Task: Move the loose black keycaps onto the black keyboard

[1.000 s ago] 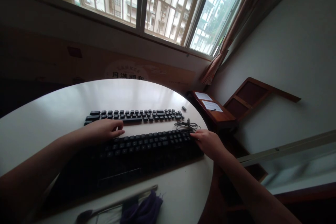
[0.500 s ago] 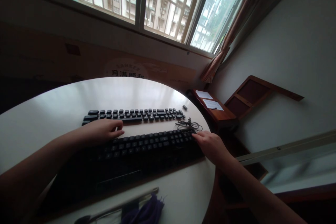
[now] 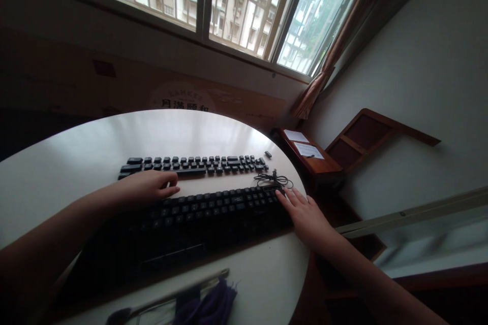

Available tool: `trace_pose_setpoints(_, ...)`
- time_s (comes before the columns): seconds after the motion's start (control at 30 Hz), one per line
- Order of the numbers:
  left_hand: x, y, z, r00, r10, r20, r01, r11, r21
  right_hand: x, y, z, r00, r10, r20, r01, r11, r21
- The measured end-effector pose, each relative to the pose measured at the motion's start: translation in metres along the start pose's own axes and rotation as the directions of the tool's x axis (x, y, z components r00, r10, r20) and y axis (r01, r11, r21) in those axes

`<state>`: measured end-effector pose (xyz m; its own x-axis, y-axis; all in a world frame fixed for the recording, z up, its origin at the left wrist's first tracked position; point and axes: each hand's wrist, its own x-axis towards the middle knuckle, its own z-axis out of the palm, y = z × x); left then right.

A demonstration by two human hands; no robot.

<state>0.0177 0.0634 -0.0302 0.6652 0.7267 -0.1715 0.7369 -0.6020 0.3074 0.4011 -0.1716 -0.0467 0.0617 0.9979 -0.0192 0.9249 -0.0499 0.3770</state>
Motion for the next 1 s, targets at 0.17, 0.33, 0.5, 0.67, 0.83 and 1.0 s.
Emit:
trace_pose_setpoints(0.17,0.0,0.0,-0.001,1.0,0.006,-0.016,-0.007,1.0,-0.018,0.004,0.007,-0.004,0.985,0.01,0.172,-0.04,0.984,0.174)
trace_pose_setpoints(0.33,-0.002,0.0,-0.002,1.0,0.005,-0.022,-0.005,1.0,-0.005,0.008,0.022,0.005,0.99,-0.041,0.132,-0.025,0.888,0.459)
trace_pose_setpoints(0.5,0.0,-0.003,0.001,0.999,0.016,-0.036,-0.016,1.0,-0.007,0.026,0.048,-0.001,0.974,0.117,-0.195,0.03,0.785,0.618)
trace_pose_setpoints(0.67,-0.002,0.001,-0.002,1.0,0.007,-0.019,-0.007,1.0,0.015,0.082,0.071,-0.017,0.968,0.197,-0.156,-0.056,0.773,0.632)
trace_pose_setpoints(0.83,-0.006,0.005,-0.005,1.0,0.004,-0.016,-0.004,1.0,0.012,0.162,0.079,-0.011,0.956,0.283,-0.072,-0.171,0.743,0.647)
trace_pose_setpoints(1.0,-0.009,0.006,-0.006,1.0,0.005,-0.006,-0.005,1.0,-0.006,0.217,0.073,-0.002,0.951,0.306,0.039,-0.26,0.728,0.635)
